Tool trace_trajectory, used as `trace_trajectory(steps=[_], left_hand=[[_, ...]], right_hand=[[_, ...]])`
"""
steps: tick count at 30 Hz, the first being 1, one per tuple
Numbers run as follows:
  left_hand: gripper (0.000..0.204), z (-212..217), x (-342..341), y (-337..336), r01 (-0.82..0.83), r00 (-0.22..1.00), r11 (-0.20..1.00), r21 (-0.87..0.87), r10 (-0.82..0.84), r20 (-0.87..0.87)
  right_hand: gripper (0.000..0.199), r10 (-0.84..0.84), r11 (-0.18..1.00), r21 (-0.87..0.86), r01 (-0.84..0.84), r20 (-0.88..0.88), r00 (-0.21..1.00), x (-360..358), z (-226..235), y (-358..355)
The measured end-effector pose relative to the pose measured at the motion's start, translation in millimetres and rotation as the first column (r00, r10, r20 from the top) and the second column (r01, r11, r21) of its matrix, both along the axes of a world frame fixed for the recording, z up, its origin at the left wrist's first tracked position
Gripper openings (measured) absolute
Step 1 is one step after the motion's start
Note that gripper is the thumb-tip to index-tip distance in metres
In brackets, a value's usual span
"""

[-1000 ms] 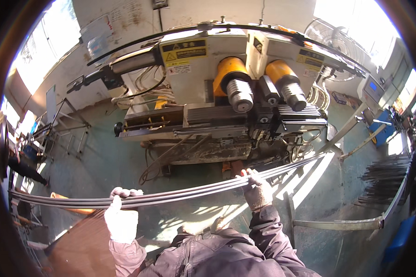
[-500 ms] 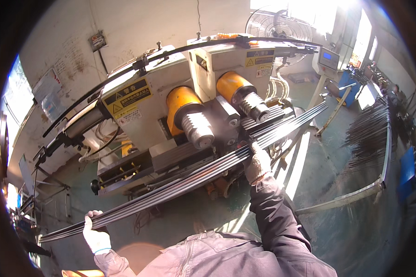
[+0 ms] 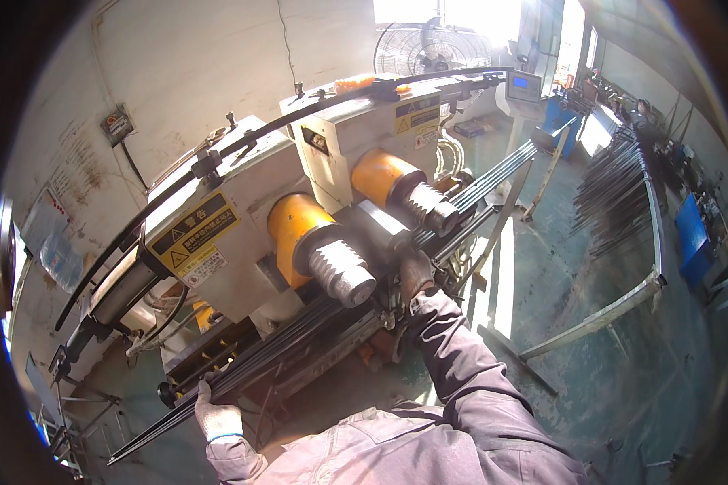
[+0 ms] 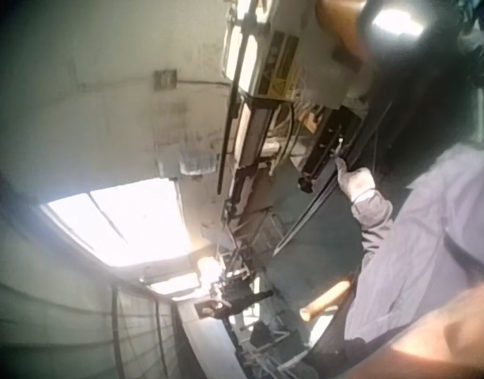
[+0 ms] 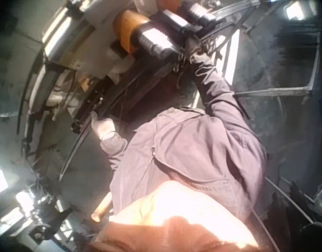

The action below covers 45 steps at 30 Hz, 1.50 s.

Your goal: The person repeatedly picks up bundles of long metal rods and feeds them into a bending machine. The rods are then stacked on the floor after being processed.

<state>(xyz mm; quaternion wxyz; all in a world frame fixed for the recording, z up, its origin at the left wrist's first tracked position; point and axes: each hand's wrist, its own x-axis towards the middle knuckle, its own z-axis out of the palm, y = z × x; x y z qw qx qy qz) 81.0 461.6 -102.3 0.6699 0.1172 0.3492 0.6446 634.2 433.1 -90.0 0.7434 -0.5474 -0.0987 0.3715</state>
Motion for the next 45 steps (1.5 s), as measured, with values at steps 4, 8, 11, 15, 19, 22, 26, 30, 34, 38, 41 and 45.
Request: trace_trajectory(steps=[4, 8, 11, 15, 19, 22, 26, 30, 34, 38, 41, 45], left_hand=[[0.042, 3.6, 3.9, 3.4, 0.073, 0.996, 0.995, -0.067, -0.070, 0.052], [0.040, -3.8, -24.3, 4.3, -0.054, 0.997, 0.998, -0.020, 0.055, 0.051], [0.037, -9.3, -47.2, 11.2, -0.168, 0.985, 0.986, -0.012, 0.167, -0.049], [0.038, -9.4, -35.3, 16.9, -0.046, 0.992, 0.990, 0.134, 0.061, -0.107], [0.042, -10.3, 24.5, 11.1, -0.018, 0.991, 1.000, -0.018, 0.016, -0.133], [0.039, -10.7, 47.6, 5.6, 0.086, 0.996, 0.993, -0.086, -0.088, -0.014], [0.033, 0.6, 16.1, 6.7, -0.178, 0.984, 0.984, 0.011, 0.178, -0.004], [0.035, 7.4, -5.0, 6.6, -0.292, 0.952, 0.956, 0.011, 0.291, -0.089], [0.035, -3.2, 27.1, -1.3, -0.290, 0.957, 0.956, -0.052, 0.291, 0.006], [0.035, -10.3, 53.3, -9.8, -0.105, 0.979, 0.978, -0.180, 0.133, 0.152], [0.040, -12.2, 62.5, -11.6, 0.173, 0.808, 0.977, -0.124, -0.068, 0.586], [0.042, -4.1, 46.7, -14.9, -0.064, 0.942, 0.955, -0.290, 0.154, 0.300]], right_hand=[[0.024, -0.034, 0.996, -0.071, 0.062, 0.341, 0.939, 9.6, -15.9, 0.0], [0.025, -0.043, 0.996, -0.031, 0.084, 0.654, 0.756, 10.7, -37.3, 8.5], [0.032, -0.182, 0.982, 0.147, 0.117, 0.592, 0.785, 5.9, -37.2, 10.6], [0.050, -0.123, 0.990, -0.056, 0.131, 0.136, 0.983, -8.6, -15.2, -6.2], [0.053, -0.179, 0.977, 0.121, 0.175, 0.025, 0.983, -26.6, 1.8, -24.9], [0.049, -0.176, 0.982, 0.093, 0.165, 0.126, 0.976, -27.0, -4.8, -44.4], [0.050, -0.039, 0.930, -0.290, 0.226, 0.533, 0.845, -8.0, -38.3, -97.7], [0.050, -0.005, 0.971, -0.209, 0.112, 0.454, 0.891, 9.0, -86.4, -146.4], [0.044, -0.034, 0.986, -0.159, 0.046, 0.079, 0.996, 17.7, -138.8, -166.1], [0.041, 0.194, 0.951, -0.294, -0.095, 0.332, 0.923, 9.1, -170.1, -156.4], [0.036, 0.332, 0.922, -0.332, -0.199, 0.412, 0.848, -2.5, -176.7, -139.7], [0.032, 0.398, 0.872, -0.438, -0.219, 0.372, 0.839, -16.7, -188.6, -140.5]])
